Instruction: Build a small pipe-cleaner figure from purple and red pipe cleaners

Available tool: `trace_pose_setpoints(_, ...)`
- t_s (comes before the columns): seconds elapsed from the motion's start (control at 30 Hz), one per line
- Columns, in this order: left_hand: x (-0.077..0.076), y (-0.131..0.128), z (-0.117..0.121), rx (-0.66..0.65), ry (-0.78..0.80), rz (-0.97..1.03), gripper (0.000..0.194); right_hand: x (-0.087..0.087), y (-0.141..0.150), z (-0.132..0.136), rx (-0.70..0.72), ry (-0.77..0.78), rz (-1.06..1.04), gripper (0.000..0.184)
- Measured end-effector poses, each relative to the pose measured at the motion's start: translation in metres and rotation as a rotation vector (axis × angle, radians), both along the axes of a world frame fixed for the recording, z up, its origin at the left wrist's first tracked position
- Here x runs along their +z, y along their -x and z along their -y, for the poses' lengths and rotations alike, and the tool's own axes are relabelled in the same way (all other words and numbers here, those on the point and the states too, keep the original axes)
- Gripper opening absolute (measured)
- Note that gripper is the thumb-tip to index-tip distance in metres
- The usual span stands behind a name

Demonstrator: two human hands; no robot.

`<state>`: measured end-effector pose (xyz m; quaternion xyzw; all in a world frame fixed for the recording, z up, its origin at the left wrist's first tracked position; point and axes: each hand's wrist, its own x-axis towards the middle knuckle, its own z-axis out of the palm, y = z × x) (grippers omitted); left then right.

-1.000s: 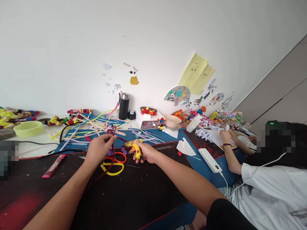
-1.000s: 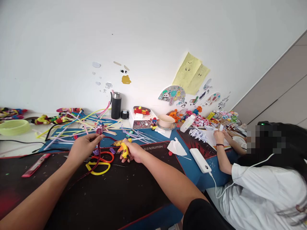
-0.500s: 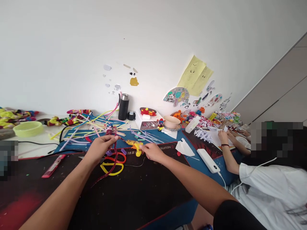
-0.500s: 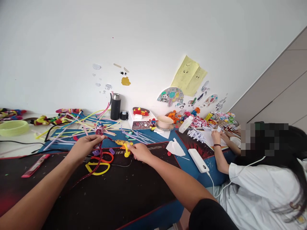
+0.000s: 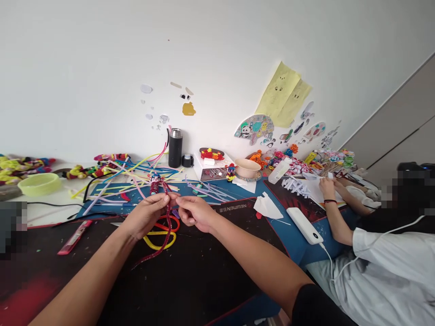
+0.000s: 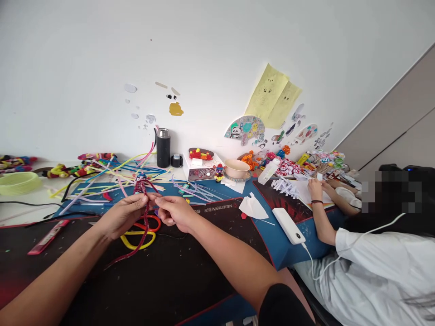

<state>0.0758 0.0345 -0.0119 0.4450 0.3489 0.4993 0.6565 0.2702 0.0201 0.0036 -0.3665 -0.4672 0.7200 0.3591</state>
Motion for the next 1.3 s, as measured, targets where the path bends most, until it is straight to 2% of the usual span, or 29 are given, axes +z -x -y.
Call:
trace_pose_setpoints(0.2, -0.004, 0.000, -0.002, -0.003, 0.016, 0.096, 0.042, 0.007, 0.009, -0.004, 0.097, 0.072, -0.149, 0.029)
trace_pose_setpoints(0.33, 0.001, 0.000, 0.000, 0.001, 0.026, 0.096, 0.041, 0.006, 0.011, -0.009, 0.148, 0.106, -0.223, 0.027)
trace_pose_setpoints(0.47, 0.005, 0.001, 0.002, 0.016, 0.049, 0.054, 0.042, 0.005, 0.012, -0.008, 0.160, 0.141, -0.213, 0.032)
trace_pose_setpoints(0.77, -0.005, -0.008, 0.001, 0.019, 0.105, 0.072, 0.042, 0.001, 0.008, -0.001, 0.112, 0.076, -0.177, 0.033)
trace_pose_setpoints(0.97, 0.001, -0.006, 0.002, -0.035, 0.133, 0.052, 0.038, 0.004, 0.006, 0.004, 0.108, 0.084, -0.187, 0.032)
trace_pose_setpoints(1.3, 0.000, -0.002, 0.004, -0.067, 0.069, 0.049, 0.035, -0.006, 0.004, 0.001, 0.219, 0.085, -0.314, 0.030)
